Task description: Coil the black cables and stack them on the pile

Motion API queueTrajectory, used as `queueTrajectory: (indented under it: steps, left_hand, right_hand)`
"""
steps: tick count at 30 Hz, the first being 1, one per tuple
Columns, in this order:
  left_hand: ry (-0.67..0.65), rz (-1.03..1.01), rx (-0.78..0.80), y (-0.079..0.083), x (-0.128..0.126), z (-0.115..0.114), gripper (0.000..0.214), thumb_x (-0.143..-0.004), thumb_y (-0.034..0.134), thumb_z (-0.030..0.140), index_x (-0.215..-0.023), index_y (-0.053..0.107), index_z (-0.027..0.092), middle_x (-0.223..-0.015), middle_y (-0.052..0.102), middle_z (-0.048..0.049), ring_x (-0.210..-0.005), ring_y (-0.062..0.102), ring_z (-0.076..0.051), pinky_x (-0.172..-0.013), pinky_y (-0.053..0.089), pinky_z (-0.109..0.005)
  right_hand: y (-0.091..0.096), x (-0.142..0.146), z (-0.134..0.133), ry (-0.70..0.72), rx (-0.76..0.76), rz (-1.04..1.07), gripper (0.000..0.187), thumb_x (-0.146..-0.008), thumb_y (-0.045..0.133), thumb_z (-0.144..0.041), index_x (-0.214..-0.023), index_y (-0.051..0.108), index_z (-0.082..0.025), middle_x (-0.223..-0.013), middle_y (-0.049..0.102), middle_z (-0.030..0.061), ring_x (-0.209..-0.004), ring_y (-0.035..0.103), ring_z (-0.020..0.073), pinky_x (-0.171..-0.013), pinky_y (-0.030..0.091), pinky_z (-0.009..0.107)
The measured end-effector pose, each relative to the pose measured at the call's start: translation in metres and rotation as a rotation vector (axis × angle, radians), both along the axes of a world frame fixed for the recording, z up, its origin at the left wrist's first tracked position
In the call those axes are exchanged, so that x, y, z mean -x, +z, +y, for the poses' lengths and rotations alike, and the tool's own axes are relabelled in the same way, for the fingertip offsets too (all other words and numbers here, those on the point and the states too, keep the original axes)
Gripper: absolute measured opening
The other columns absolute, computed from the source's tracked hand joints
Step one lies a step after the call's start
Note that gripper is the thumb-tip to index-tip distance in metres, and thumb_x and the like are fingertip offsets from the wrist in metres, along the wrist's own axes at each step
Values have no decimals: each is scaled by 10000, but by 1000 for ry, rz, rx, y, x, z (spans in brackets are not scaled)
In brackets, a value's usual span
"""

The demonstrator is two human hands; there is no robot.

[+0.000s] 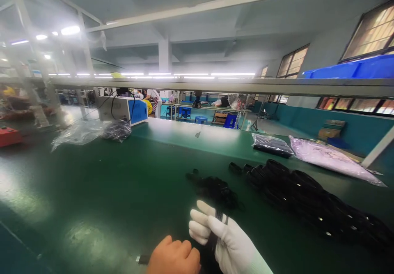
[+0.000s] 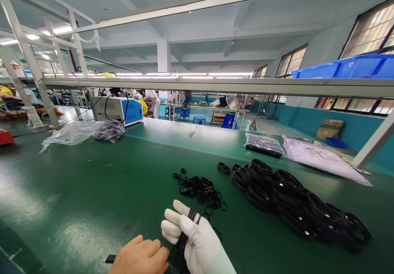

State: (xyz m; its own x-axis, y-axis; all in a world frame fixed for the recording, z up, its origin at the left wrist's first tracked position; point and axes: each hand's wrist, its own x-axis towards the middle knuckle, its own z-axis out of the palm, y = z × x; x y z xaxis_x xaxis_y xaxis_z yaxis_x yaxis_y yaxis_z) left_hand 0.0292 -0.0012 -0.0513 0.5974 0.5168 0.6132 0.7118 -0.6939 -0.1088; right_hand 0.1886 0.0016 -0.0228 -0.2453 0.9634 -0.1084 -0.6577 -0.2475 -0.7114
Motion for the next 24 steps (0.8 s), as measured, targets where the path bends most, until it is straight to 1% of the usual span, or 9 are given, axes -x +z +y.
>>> queueTrajectory:
  steps: [2, 4, 8, 12, 15, 17, 19, 21, 24]
  left_hand:
    - [-86, -4, -148, 16, 2, 7, 227, -789, 488, 103, -584, 450, 194, -514, 511, 24, -477, 449, -123, -521, 256, -296]
    - [-190, 48, -181, 37, 7, 15, 226, -780, 518, 139, -577, 433, 190, -519, 505, 28, -494, 421, -125, -545, 270, -298]
    - [-327, 195, 88, 74, 17, 27, 251, -794, 610, 303, -619, 465, 195, -581, 549, 50, -558, 439, -117, -647, 350, -279]
    - [-330, 244, 360, 83, 20, 38, 189, -728, 728, 307, -707, 565, 213, -655, 597, 75, -658, 508, -100, -837, 372, -248]
    - [-362, 220, 386, 81, 19, 41, 164, -760, 718, 323, -730, 595, 218, -742, 634, 70, -789, 551, -112, -990, 302, -301]
    - [-365, 201, 336, 84, 18, 40, 127, -817, 651, 308, -739, 601, 222, -879, 652, 48, -893, 545, -143, -940, 334, -315]
    - [-341, 235, 349, 90, 17, 37, 121, -835, 595, 231, -716, 598, 212, -953, 636, 30, -863, 539, -148, -761, 383, -270]
    - [-317, 288, 460, 97, 15, 37, 115, -809, 602, 175, -697, 603, 203, -897, 617, 29, -728, 529, -118, -607, 360, -231]
    - [-354, 265, 702, 104, 13, 45, 102, -764, 659, 149, -686, 634, 210, -737, 581, 54, -628, 521, -88, -539, 347, -191]
  right_hand:
    - [4, 1, -3, 88, -24, -131, 369, -748, 740, -292, -1068, 603, -170, -834, 627, 30, -777, 572, 149, -769, 429, 317]
    - [8, 2, -4, 210, -64, -247, 280, -756, 731, -309, -967, 654, -142, -857, 619, 47, -839, 553, 163, -771, 423, 305]
    - [12, 5, -2, 442, -165, -256, 323, -738, 732, -374, -850, 684, -75, -837, 594, 80, -832, 539, 188, -732, 421, 315]
    - [11, 5, -2, 557, -239, -293, 312, -730, 729, -340, -858, 675, -60, -792, 584, 62, -709, 516, 132, -682, 399, 272]
    - [8, 3, -4, 536, -196, -338, 185, -713, 721, -242, -797, 672, -86, -688, 555, 13, -649, 491, 107, -641, 385, 236]
    - [3, 2, -5, 524, -149, -335, 120, -717, 696, -189, -776, 666, -89, -695, 567, 15, -672, 514, 111, -670, 392, 236]
    - [-4, 2, -5, 508, -103, -287, 106, -721, 665, -169, -781, 661, -82, -716, 590, 30, -693, 542, 121, -689, 398, 244]
    - [-13, 3, -5, 515, -62, -213, 155, -724, 651, -188, -818, 661, -65, -718, 605, 47, -694, 562, 131, -678, 398, 246]
    - [-23, 4, -7, 576, -48, -93, 279, -722, 686, -282, -856, 652, -40, -651, 576, 39, -606, 529, 107, -609, 368, 228]
